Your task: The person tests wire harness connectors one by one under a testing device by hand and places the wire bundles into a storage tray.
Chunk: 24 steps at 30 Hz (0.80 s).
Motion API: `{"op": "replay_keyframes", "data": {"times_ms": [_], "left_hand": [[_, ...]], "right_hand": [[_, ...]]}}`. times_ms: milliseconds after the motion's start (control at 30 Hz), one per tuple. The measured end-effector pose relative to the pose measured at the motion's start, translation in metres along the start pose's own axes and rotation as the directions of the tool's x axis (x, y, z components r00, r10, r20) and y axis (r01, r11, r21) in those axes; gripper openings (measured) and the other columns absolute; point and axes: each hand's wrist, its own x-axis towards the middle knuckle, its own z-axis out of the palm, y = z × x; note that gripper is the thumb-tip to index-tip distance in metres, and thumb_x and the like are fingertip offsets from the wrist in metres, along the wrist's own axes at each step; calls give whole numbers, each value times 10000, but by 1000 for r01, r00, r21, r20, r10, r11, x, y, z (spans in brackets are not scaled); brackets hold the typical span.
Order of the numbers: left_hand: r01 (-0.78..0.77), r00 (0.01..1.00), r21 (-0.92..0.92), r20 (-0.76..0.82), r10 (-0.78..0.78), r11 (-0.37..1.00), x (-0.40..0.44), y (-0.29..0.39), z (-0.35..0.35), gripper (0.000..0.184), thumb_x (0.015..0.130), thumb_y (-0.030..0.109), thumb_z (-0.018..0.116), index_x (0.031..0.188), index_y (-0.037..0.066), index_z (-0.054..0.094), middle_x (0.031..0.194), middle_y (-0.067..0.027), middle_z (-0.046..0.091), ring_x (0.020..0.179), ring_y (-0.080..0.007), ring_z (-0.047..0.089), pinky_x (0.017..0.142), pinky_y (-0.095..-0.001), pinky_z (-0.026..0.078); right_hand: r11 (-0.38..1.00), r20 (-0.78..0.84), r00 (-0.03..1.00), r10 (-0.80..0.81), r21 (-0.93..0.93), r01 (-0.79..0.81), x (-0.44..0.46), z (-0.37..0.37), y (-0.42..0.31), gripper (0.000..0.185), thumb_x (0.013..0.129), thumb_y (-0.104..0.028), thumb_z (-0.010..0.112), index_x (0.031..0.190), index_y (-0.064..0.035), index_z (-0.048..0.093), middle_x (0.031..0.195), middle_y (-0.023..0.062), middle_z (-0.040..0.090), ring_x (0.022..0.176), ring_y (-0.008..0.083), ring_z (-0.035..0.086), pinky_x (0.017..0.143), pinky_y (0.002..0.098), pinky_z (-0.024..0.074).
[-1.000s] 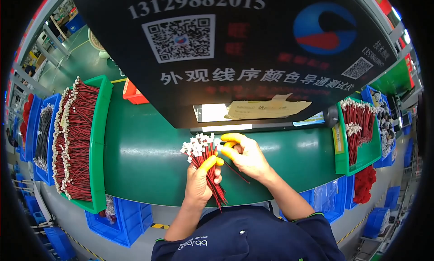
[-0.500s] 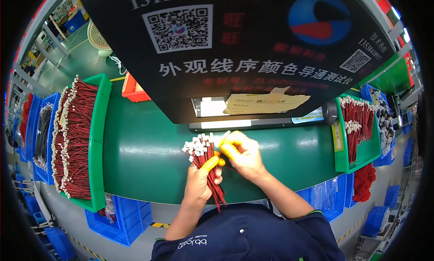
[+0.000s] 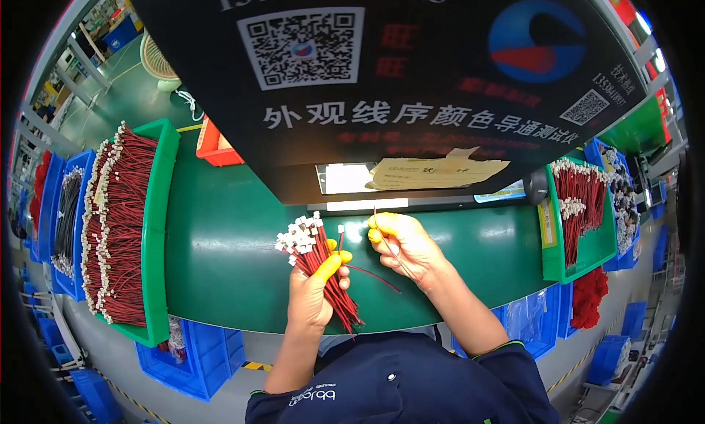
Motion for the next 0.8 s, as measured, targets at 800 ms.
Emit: {"op": "replay_keyframes", "data": {"times_ms": [800], "left_hand": [[58,998,11,4,-58,998,3,-12,10,148,772,54,573,903,17,516,768,-114,589,565,-146,548,446,-249,458]], "right_hand": [[990,7,1000,2,138,-3,5,-5,0,138,837,-174,498,818,-39,518,675,18,503,428,15,344,348,151,280]]}}
